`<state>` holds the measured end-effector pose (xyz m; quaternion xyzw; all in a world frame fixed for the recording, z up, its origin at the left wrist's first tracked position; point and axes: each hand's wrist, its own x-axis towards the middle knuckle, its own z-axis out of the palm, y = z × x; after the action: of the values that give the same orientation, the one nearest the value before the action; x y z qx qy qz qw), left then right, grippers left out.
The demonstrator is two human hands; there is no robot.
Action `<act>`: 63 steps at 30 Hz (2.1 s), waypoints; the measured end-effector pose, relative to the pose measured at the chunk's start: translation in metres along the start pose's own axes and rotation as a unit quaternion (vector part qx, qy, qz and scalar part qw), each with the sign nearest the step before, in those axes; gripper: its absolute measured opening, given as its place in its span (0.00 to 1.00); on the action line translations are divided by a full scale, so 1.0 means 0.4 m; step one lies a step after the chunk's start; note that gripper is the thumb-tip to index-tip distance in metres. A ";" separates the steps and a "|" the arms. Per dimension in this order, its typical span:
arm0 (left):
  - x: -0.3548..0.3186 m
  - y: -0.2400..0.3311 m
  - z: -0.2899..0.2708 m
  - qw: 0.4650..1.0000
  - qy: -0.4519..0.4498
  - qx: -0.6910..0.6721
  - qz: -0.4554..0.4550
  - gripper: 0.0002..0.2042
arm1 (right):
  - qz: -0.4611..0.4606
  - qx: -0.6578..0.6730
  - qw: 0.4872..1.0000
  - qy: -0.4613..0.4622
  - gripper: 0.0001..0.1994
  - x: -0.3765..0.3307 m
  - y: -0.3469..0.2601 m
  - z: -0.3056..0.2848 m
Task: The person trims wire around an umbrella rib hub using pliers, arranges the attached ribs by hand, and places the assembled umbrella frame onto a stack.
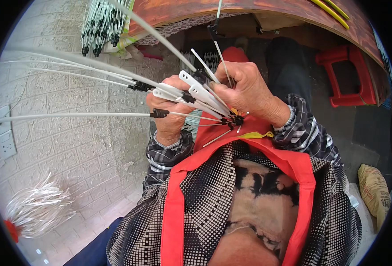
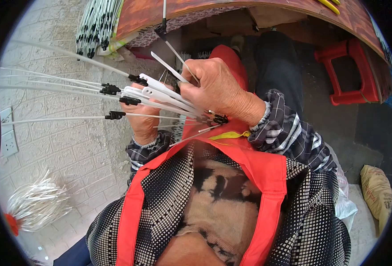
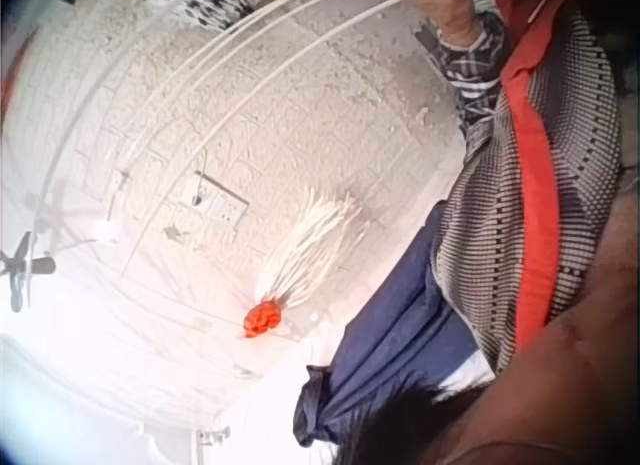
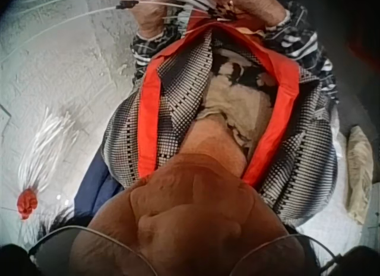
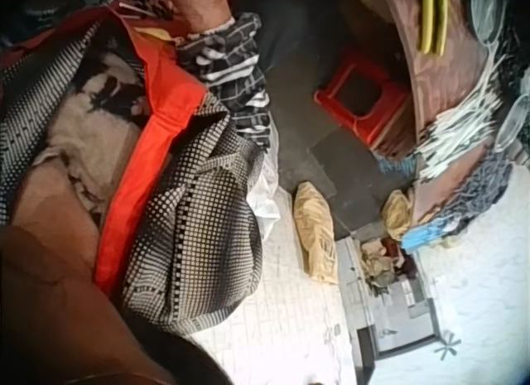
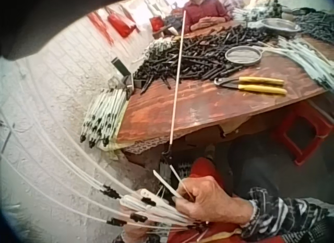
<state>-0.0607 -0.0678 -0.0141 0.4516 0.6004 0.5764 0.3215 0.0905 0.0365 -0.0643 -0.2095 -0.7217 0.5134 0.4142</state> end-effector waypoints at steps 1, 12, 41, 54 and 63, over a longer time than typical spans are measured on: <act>0.001 0.008 0.006 1.000 0.006 -0.001 -0.001 0.11 | -0.003 -0.004 1.000 0.001 0.07 0.002 -0.001 0.000; 0.025 -0.034 -0.069 0.990 -0.132 0.048 -0.006 0.15 | -0.016 -0.004 1.000 0.001 0.08 0.000 -0.003 0.003; 0.007 0.031 0.020 0.996 -0.066 0.041 0.045 0.10 | 0.040 0.120 0.988 -0.084 0.02 -0.008 0.018 -0.034; -0.002 -0.009 -0.012 0.994 -0.104 -0.022 0.000 0.18 | -0.039 -0.013 0.999 0.002 0.04 -0.019 -0.004 -0.003; -0.013 -0.029 -0.006 1.000 0.000 0.029 0.001 0.22 | -0.006 0.029 0.995 -0.091 0.03 -0.012 -0.002 -0.025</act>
<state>-0.0629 -0.0727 -0.0258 0.4615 0.6161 0.5592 0.3077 0.1014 0.0384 -0.0642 -0.1452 -0.7424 0.5488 0.3557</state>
